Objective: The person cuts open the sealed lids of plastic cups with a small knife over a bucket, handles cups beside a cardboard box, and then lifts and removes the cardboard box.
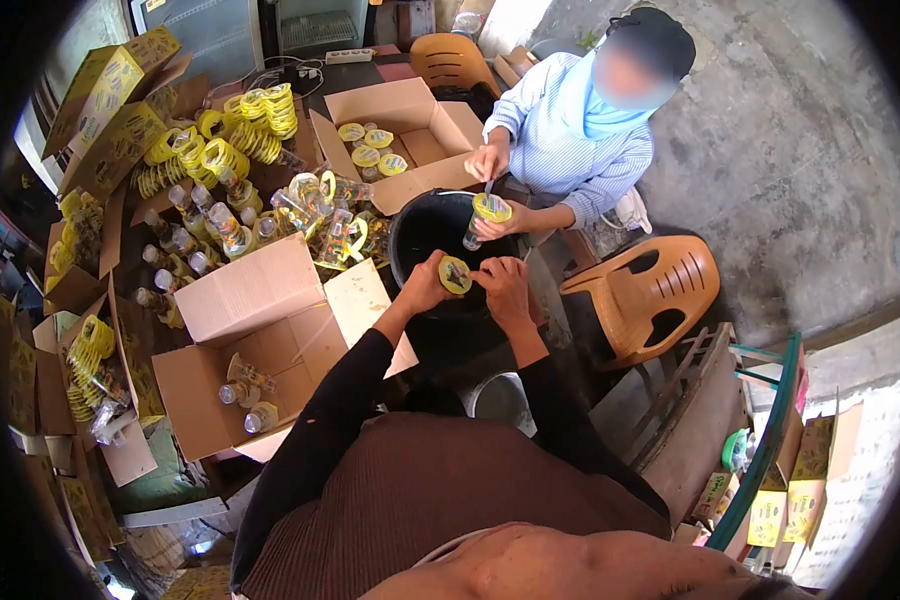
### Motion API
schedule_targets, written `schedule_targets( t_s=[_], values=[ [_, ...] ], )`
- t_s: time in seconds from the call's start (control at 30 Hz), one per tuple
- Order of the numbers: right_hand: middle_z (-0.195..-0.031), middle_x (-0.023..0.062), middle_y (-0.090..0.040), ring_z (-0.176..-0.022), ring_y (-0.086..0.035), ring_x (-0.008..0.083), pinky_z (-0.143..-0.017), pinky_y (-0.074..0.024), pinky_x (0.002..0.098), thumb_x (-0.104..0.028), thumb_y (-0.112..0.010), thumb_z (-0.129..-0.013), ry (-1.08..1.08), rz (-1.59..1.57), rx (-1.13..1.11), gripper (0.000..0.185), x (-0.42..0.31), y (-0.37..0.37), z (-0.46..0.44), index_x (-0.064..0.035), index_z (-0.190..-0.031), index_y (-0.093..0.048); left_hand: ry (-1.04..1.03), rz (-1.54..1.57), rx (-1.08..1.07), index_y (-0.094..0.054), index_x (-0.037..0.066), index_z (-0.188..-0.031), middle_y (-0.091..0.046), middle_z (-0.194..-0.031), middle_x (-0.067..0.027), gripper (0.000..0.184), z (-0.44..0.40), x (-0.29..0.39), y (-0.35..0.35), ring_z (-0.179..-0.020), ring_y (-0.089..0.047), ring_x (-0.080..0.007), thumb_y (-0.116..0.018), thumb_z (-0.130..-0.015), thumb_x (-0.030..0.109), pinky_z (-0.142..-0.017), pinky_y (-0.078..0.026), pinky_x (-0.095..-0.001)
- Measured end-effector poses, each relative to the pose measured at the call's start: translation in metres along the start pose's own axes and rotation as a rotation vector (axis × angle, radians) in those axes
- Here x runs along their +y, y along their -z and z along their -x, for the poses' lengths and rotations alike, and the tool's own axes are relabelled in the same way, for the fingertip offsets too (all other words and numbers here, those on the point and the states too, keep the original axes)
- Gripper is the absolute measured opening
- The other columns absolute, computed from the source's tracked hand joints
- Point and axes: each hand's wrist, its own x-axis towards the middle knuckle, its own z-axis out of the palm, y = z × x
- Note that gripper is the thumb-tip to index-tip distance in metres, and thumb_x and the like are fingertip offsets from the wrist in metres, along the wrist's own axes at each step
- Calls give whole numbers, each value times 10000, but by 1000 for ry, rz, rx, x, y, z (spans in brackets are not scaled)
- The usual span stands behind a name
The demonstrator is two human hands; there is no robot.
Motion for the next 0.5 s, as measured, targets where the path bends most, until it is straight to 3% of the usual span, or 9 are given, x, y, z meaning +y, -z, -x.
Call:
schedule_targets(
  t_s=[0.3,0.5],
  values=[
    [-935,-2,-575,-953,-530,207,-920,-354,396,-94,-618,-815,-191,1,83,186,6,20,15,-178,-930,-738,5,-26,1,-476,36,-1089,-673,-984,-196,676,1,5,1,-995,-644,-392,-912,-590,170,-801,-535,-422],
    [-910,25,-565,-937,-534,244,-832,-409,368,-40,-660,-809,-428,-158,245,212,35,30,55,-133,-979,-748,4,-31,23,-475,35,-1093,-673,-981,-192,679,1,3,-1,-985,-654,-378,-912,-595,180,-817,-532,-408]
  ],
)
